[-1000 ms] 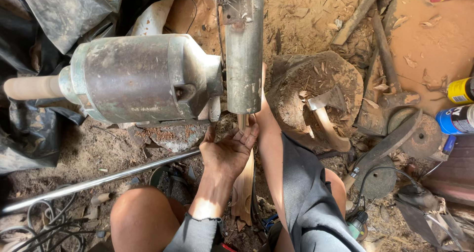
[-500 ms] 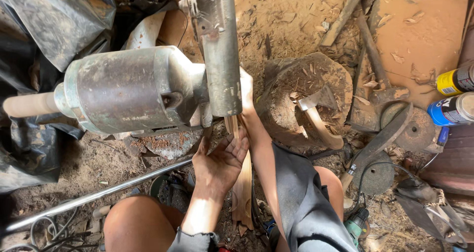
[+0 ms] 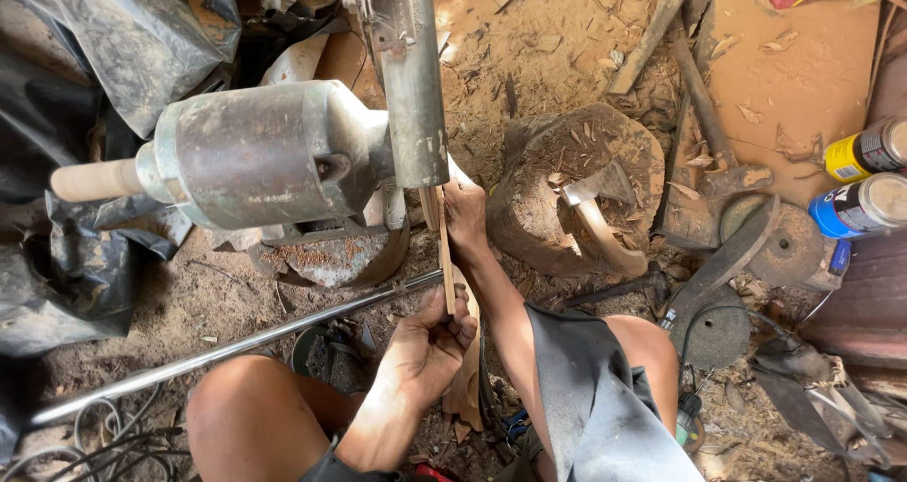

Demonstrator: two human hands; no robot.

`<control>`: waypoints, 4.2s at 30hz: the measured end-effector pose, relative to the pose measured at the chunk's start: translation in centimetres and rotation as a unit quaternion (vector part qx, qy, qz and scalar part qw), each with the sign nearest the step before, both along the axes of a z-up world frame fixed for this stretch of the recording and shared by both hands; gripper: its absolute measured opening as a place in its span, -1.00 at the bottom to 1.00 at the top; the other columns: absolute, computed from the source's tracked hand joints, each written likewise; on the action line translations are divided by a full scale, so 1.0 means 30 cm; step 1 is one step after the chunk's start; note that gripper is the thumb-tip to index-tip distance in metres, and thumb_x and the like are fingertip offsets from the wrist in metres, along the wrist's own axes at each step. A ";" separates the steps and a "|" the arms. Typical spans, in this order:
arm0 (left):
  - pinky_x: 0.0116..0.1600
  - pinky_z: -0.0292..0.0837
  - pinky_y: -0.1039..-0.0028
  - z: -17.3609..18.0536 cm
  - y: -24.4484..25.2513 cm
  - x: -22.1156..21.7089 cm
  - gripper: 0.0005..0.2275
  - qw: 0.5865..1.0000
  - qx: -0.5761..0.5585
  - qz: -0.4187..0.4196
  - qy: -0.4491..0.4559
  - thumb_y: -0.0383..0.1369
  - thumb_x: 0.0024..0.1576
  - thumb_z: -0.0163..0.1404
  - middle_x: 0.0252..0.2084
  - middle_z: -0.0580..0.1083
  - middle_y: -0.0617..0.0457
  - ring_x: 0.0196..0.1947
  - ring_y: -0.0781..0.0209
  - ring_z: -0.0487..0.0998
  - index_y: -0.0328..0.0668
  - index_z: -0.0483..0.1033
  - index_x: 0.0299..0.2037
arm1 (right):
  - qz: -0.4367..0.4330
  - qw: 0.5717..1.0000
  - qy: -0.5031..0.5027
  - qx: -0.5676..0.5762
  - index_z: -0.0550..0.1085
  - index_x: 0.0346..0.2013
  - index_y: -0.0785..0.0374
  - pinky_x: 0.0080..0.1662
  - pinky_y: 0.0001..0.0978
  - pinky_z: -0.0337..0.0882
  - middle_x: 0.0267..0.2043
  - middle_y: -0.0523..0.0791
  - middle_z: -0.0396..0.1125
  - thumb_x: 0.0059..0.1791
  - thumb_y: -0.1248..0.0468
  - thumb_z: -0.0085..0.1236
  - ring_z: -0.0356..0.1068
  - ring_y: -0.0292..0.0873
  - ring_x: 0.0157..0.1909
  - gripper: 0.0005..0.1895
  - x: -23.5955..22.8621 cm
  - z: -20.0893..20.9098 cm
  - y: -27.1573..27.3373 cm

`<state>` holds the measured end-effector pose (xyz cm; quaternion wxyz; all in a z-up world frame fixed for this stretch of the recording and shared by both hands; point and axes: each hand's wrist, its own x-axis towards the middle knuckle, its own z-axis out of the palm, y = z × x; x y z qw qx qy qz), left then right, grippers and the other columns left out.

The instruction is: The person uses a bench grinder to shape a thin piece of wood, holding it with both hands and repeatedly pressing it against the rotating wheel. The person rotates and repositions the wood to smooth different edges and surfaces.

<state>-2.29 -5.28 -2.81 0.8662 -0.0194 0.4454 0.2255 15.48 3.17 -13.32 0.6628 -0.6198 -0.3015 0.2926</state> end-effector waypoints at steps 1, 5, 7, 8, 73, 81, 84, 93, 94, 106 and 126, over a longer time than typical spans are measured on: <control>-0.19 0.54 0.38 0.011 -0.018 -0.009 -0.85 1.000 0.004 -0.006 -0.005 -0.35 0.27 -0.05 -0.30 0.54 0.00 -0.35 0.25 0.55 -0.23 0.49 -0.09 | 0.003 0.998 -0.059 -0.028 0.62 -0.09 0.34 -0.51 -0.36 0.38 -0.52 -0.17 0.47 0.16 -0.07 -0.10 0.38 -0.33 -0.59 -0.46 -0.005 -0.004 -0.009; -0.20 0.54 0.38 0.071 -0.097 -0.055 -0.80 1.000 0.006 -0.026 0.013 -0.35 0.26 -0.08 -0.30 0.51 -0.01 -0.36 0.24 0.53 -0.27 0.51 -0.05 | -0.014 0.995 0.051 -0.090 0.62 0.00 0.29 -0.48 -0.23 0.30 -0.64 -0.13 0.34 0.15 -0.24 -0.20 0.16 -0.28 -0.65 -0.31 -0.070 0.049 -0.101; -0.20 0.53 0.38 0.096 -0.113 -0.073 -0.81 0.999 0.008 -0.033 0.012 -0.36 0.26 -0.09 -0.29 0.51 0.00 -0.35 0.25 0.53 -0.27 0.51 -0.04 | -0.011 0.994 0.069 -0.083 0.57 0.09 0.20 -0.46 -0.23 0.34 -0.64 -0.15 0.38 0.09 -0.29 -0.23 0.16 -0.29 -0.66 -0.29 -0.088 0.090 -0.131; -0.20 0.53 0.39 0.106 -0.128 -0.085 -0.82 0.999 0.011 -0.037 -0.002 -0.35 0.28 -0.08 -0.29 0.50 0.01 -0.35 0.25 0.53 -0.27 0.50 -0.04 | -0.015 0.994 0.078 -0.070 0.54 0.14 0.20 -0.43 -0.26 0.35 -0.61 -0.16 0.37 0.09 -0.28 -0.20 0.19 -0.30 -0.61 -0.30 -0.103 0.102 -0.149; -0.24 0.45 0.36 -0.001 -0.097 -0.043 -0.83 0.998 0.039 0.003 -0.055 -0.36 0.28 -0.12 -0.34 0.48 0.02 -0.41 0.25 0.47 -0.28 0.47 -0.07 | -0.016 0.997 0.029 -0.071 0.65 -0.16 0.32 -0.41 -0.37 0.27 -0.58 -0.19 0.32 0.13 -0.19 -0.11 0.19 -0.32 -0.53 -0.37 -0.086 0.089 -0.133; -0.25 0.44 0.43 0.103 -0.284 -0.156 -0.80 0.985 0.096 -0.110 0.091 -0.47 0.21 -0.05 -0.35 0.50 -0.04 -0.41 0.21 0.51 -0.27 0.37 0.03 | -0.035 0.961 0.262 -0.083 0.44 0.23 0.26 0.04 -0.17 0.53 -0.19 -0.05 0.46 0.10 -0.19 -0.21 0.49 -0.08 -0.11 -0.33 -0.143 0.284 -0.352; -0.25 0.56 0.39 0.114 -0.402 -0.202 -0.80 0.971 0.140 -0.171 0.094 -0.42 0.18 0.02 -0.36 0.52 -0.06 -0.42 0.18 0.56 -0.28 0.26 -0.11 | 0.021 0.930 0.367 0.022 0.34 0.28 0.33 0.04 -0.05 0.52 -0.05 0.08 0.45 0.12 -0.23 -0.37 0.47 0.06 0.01 -0.24 -0.018 0.340 -0.419; -0.08 0.65 0.38 0.148 -0.307 -0.111 -0.15 0.845 0.402 -0.302 0.183 -0.26 -0.10 0.19 0.02 0.48 -0.25 -0.06 0.01 0.65 -0.24 -0.06 0.39 | 0.069 0.880 0.449 0.139 0.30 0.33 0.32 0.11 0.05 0.49 0.16 0.14 0.39 0.14 -0.19 -0.41 0.43 0.12 0.13 -0.26 0.010 0.469 -0.564; 0.08 0.50 0.33 0.164 -0.277 -0.075 -0.08 0.751 0.527 -0.327 0.227 -0.20 -0.05 0.29 0.14 0.36 -0.40 0.08 -0.14 0.53 -0.40 -0.10 0.39 | 0.082 0.883 0.436 0.150 0.29 0.34 0.32 0.13 0.06 0.48 0.17 0.14 0.39 0.15 -0.17 -0.40 0.42 0.13 0.14 -0.27 -0.001 0.477 -0.563; 0.39 0.18 0.20 -0.004 -0.157 0.011 -0.22 0.735 0.571 -0.276 0.239 -0.25 0.12 0.04 0.44 0.21 -0.38 0.40 -0.19 0.29 -0.46 -0.04 0.51 | 0.014 0.996 0.084 -0.039 0.29 0.47 0.11 0.27 -0.23 -0.01 0.46 -0.14 0.11 0.21 0.01 -0.17 0.01 -0.22 0.40 -0.44 0.054 0.173 -0.245; 0.16 0.29 0.28 0.153 -0.150 -0.032 -0.13 0.894 0.329 -0.245 0.182 -0.24 -0.13 0.01 0.25 0.32 -0.28 0.12 -0.07 0.35 -0.23 -0.01 0.49 | 0.078 0.989 0.126 0.001 0.36 0.33 0.34 0.15 -0.40 0.30 0.10 -0.04 0.42 0.17 -0.08 -0.11 0.32 -0.23 0.10 -0.37 -0.062 0.154 -0.181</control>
